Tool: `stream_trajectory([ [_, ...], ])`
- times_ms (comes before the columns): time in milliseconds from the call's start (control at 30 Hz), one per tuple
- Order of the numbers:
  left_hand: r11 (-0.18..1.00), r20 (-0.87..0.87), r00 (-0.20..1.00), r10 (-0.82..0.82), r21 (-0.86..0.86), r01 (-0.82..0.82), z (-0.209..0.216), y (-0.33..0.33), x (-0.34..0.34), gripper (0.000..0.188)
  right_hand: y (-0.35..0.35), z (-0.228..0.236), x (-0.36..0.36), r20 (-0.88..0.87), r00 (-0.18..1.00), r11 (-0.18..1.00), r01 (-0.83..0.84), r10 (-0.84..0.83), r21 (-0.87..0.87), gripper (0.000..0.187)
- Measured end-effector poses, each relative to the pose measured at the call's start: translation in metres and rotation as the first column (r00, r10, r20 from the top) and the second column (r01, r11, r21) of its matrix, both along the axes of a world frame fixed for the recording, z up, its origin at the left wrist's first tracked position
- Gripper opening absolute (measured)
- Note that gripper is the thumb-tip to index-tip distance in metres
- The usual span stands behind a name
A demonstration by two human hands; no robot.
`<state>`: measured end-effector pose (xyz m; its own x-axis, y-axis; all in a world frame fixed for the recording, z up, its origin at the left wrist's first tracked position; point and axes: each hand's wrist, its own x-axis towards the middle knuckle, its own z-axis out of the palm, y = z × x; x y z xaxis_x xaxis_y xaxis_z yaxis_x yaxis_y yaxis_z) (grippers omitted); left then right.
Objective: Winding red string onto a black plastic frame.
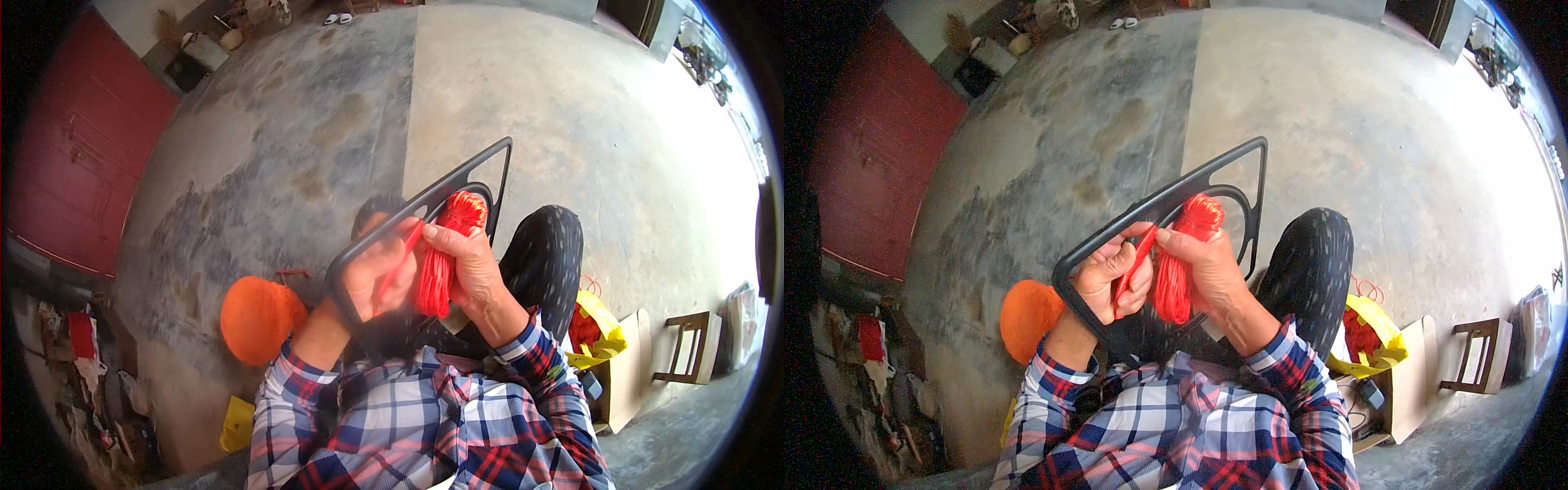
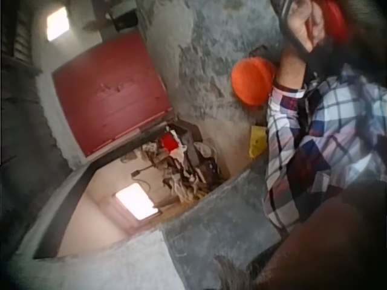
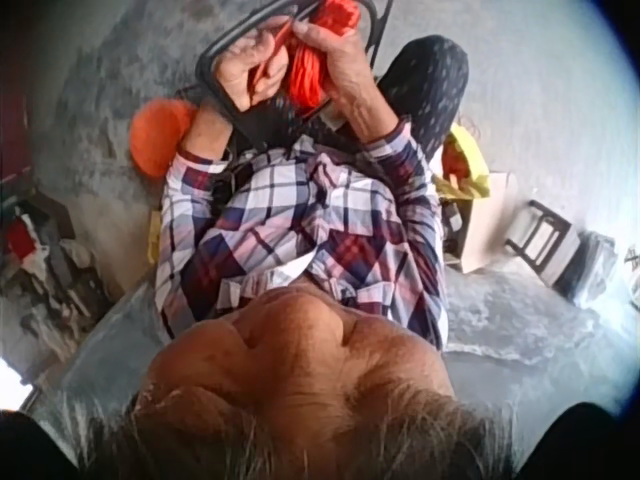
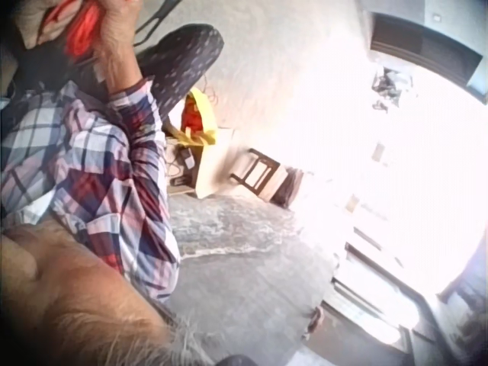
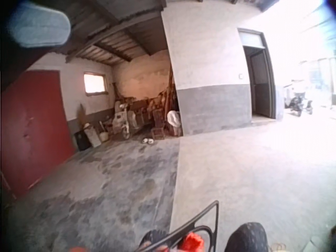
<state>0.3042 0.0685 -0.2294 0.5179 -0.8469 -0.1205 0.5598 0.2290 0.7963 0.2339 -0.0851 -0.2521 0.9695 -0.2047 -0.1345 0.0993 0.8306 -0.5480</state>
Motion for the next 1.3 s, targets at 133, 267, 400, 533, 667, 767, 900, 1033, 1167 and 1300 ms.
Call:
stream_trajectory([
  [133, 0.994, -0.051, 0.993, -0.105, -0.036, 0.104, -0.001, -0.001, 0.006, 0.041, 0.0, -0.004, 0.0, -0.001, 0.999, 0.999, 0.053, -0.053, -0.005, 0.017],
  [267, 0.994, -0.133, 0.985, -0.109, 0.009, 0.112, -0.002, -0.002, 0.007, 0.041, -0.002, -0.013, 0.0, -0.018, 0.997, 0.997, 0.071, -0.071, 0.006, 0.015],
  [400, 0.997, -0.243, 0.967, -0.075, -0.007, 0.076, 0.007, -0.004, 0.002, 0.035, -0.002, -0.011, -0.001, -0.014, 0.999, 0.998, 0.045, -0.046, -0.042, 0.015],
  [533, 0.996, -0.196, 0.977, -0.086, -0.043, 0.079, 0.011, -0.008, -0.002, 0.032, 0.003, 0.008, -0.008, 0.018, 0.999, 0.999, 0.035, -0.035, -0.004, 0.016],
  [667, 0.983, -0.071, 0.994, -0.084, 0.156, 0.095, 0.018, -0.011, -0.001, 0.023, 0.002, 0.002, -0.01, 0.001, 1.0, 0.999, 0.032, -0.032, -0.008, 0.017],
  [767, 0.988, -0.061, 0.996, -0.065, 0.138, 0.073, 0.016, -0.011, -0.003, 0.021, 0.001, 0.001, -0.01, -0.006, 1.0, 1.0, 0.023, -0.023, 0.004, 0.016],
  [900, 0.997, -0.065, 0.998, 0.002, 0.083, 0.004, 0.006, -0.003, -0.002, 0.03, -0.004, -0.003, -0.008, -0.026, 0.999, 0.998, 0.018, -0.02, -0.065, 0.015],
  [1033, 1.0, -0.031, 0.999, 0.025, 0.018, -0.025, -0.005, 0.01, 0.008, 0.042, -0.008, -0.008, -0.013, -0.073, 0.995, 0.994, 0.068, -0.074, -0.086, 0.014],
  [1167, 1.0, -0.082, 0.997, -0.012, -0.019, 0.011, -0.007, 0.014, 0.01, 0.043, -0.025, -0.015, -0.012, -0.154, 0.979, 0.99, 0.138, -0.137, -0.001, 0.014],
  [1300, 0.998, -0.06, 0.998, -0.027, -0.063, 0.023, -0.008, 0.015, 0.017, 0.044, -0.033, -0.008, -0.027, -0.061, 0.993, 0.97, 0.115, -0.104, 0.216, 0.036],
])
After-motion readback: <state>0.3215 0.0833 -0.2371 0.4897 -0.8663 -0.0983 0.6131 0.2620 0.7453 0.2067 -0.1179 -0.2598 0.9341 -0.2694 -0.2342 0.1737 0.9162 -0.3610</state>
